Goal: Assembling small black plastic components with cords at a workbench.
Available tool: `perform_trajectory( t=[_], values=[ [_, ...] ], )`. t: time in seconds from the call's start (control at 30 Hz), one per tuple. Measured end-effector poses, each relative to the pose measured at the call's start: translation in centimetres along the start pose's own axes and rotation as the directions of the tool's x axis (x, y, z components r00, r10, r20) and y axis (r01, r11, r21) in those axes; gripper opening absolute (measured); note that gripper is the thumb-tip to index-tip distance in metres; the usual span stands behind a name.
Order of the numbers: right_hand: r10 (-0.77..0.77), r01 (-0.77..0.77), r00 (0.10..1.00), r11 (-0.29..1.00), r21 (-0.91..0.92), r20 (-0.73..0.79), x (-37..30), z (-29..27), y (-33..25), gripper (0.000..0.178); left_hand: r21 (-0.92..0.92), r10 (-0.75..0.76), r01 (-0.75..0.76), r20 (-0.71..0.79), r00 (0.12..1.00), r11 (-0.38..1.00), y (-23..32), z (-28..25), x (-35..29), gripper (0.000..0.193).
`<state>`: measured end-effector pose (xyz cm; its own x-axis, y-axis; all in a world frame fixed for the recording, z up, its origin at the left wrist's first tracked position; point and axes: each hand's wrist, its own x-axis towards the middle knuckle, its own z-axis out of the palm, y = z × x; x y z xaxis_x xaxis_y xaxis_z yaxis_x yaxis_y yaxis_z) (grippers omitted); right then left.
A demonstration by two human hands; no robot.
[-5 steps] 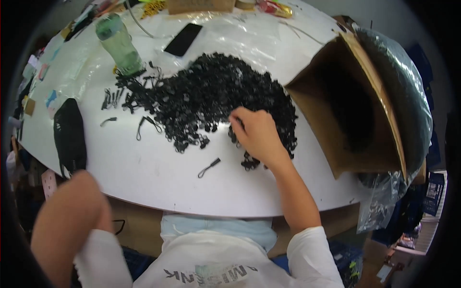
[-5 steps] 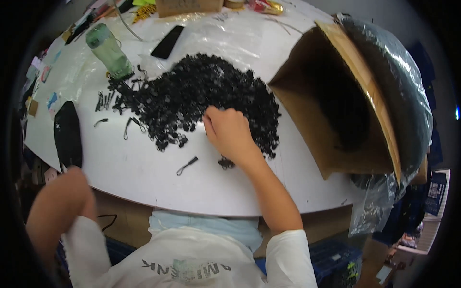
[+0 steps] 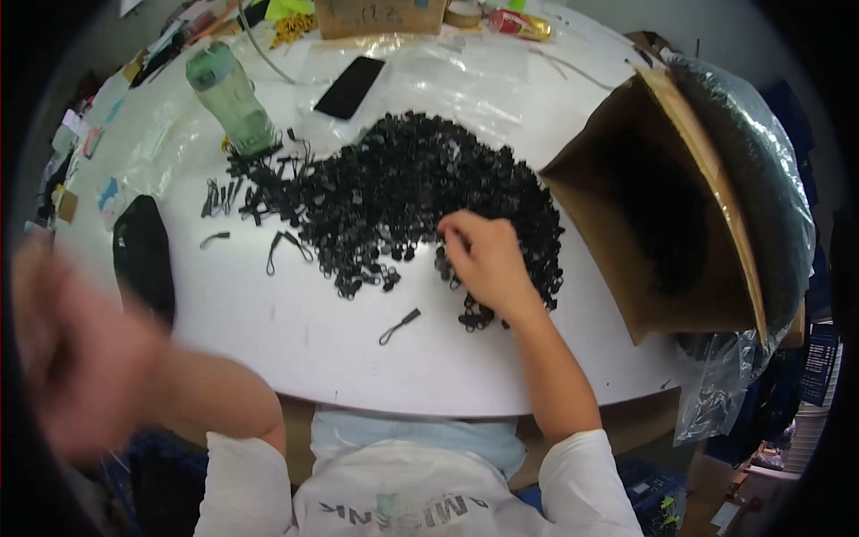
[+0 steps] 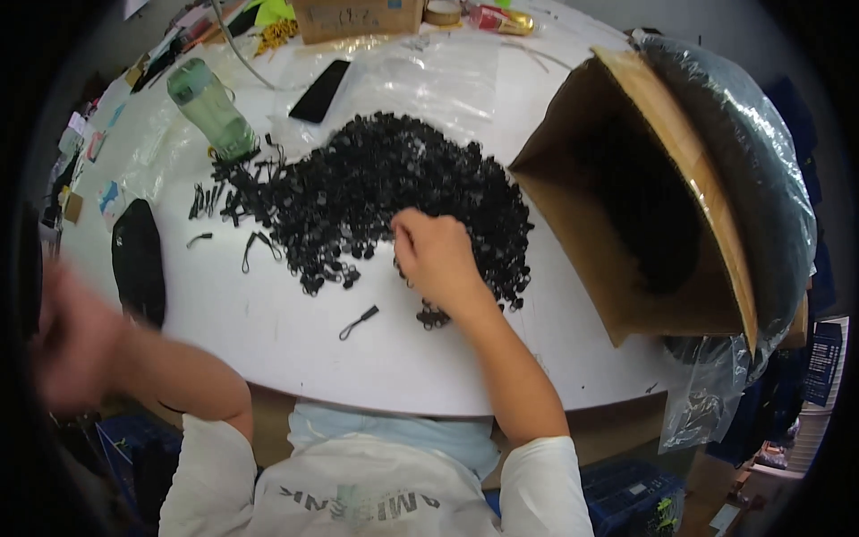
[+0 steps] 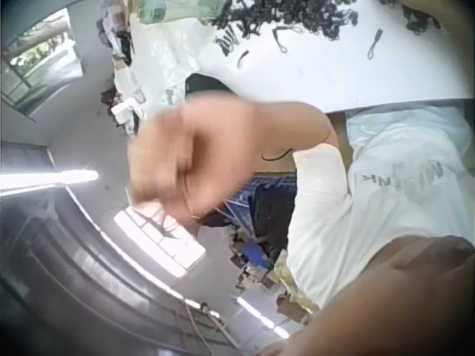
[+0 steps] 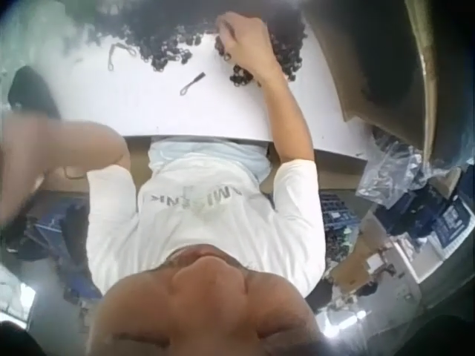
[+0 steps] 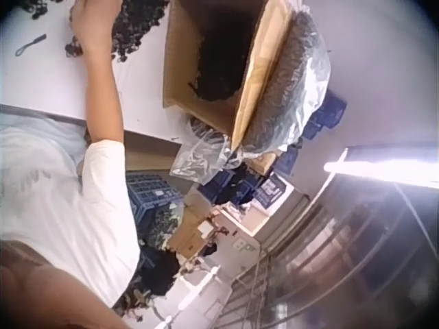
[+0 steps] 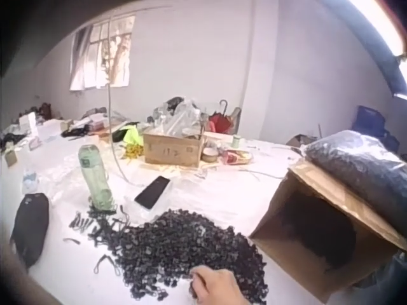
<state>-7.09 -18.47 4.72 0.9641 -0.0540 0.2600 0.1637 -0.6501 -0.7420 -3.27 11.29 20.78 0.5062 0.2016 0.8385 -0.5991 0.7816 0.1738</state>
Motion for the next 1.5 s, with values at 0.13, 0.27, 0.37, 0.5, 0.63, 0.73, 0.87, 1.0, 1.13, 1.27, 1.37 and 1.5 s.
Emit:
perform_trajectory(
  t=[0.13, 0.27, 0.37, 0.5, 0.63, 0.73, 0.87, 1.0, 1.13, 1.27, 1.37, 1.5],
  values=[
    [0.296, -0.122, 0.951, 0.631, 0.766, -0.092, -0.5, -0.5, 0.1, 0.021, 0.519, -0.696, 0.586, 0.026, 0.717, 0.623, -11.5, -1.7, -10.4, 0.040],
    [0.501, 0.005, 0.855, 0.247, 0.969, -0.132, -1.3, 0.4, -1.2, 0.032, 0.767, -0.869, 0.500, 0.148, 0.472, 0.402, -13.3, -0.3, -16.6, 0.045],
    [0.544, -0.011, 0.822, 0.308, 0.951, -0.167, -2.0, 1.4, -2.2, 0.034, 0.786, -0.881, 0.450, 0.244, 0.406, 0.425, -12.5, 0.9, -18.3, 0.029],
    [0.505, -0.007, 0.845, 0.337, 0.942, -0.174, -2.4, 2.0, -2.4, 0.034, 0.736, -0.872, 0.503, 0.250, 0.422, 0.454, -12.1, 1.2, -19.0, 0.014],
    [0.426, -0.100, 0.893, 0.507, 0.856, -0.148, -2.5, 1.6, -1.9, 0.028, 0.765, -0.825, 0.449, 0.186, 0.534, 0.463, -12.4, 0.2, -19.1, 0.012],
    [0.290, -0.183, 0.957, 0.682, 0.708, -0.032, -2.4, 1.1, -1.5, 0.021, 0.735, -0.832, 0.564, 0.001, 0.555, 0.377, -13.0, -1.4, -18.6, 0.016],
    [0.144, -0.153, 0.988, 0.847, 0.508, 0.058, -2.3, 0.7, -1.0, 0.016, 0.675, -0.805, 0.601, -0.017, 0.593, 0.428, -13.6, -3.2, -17.8, 0.020],
    [0.178, -0.183, 0.982, 0.811, 0.556, 0.063, -2.2, 0.3, -0.3, 0.021, 0.790, -0.802, 0.419, 0.148, 0.579, 0.448, -13.8, -4.0, -16.7, 0.017],
    [0.296, -0.276, 0.953, 0.745, 0.607, 0.070, -1.7, -0.4, 0.9, 0.027, 0.898, -0.813, 0.125, 0.315, 0.490, 0.422, -13.6, -4.6, -15.3, 0.019],
    [0.284, -0.230, 0.959, 0.802, 0.551, -0.014, -1.6, -0.8, 1.6, 0.025, 0.957, -0.878, -0.038, 0.278, 0.390, 0.287, -13.4, -4.8, -14.3, 0.024],
    [0.283, -0.244, 0.956, 0.911, 0.333, -0.073, -1.6, -1.0, 1.8, 0.020, 0.973, -0.940, -0.059, 0.230, 0.253, 0.222, -12.9, -5.3, -13.0, 0.031],
    [0.077, -0.066, 0.995, 0.983, 0.171, -0.058, -1.2, -1.1, 1.8, 0.015, 0.982, -0.982, -0.003, 0.191, -0.002, 0.191, -12.1, -6.1, -11.7, 0.034]
  ],
)
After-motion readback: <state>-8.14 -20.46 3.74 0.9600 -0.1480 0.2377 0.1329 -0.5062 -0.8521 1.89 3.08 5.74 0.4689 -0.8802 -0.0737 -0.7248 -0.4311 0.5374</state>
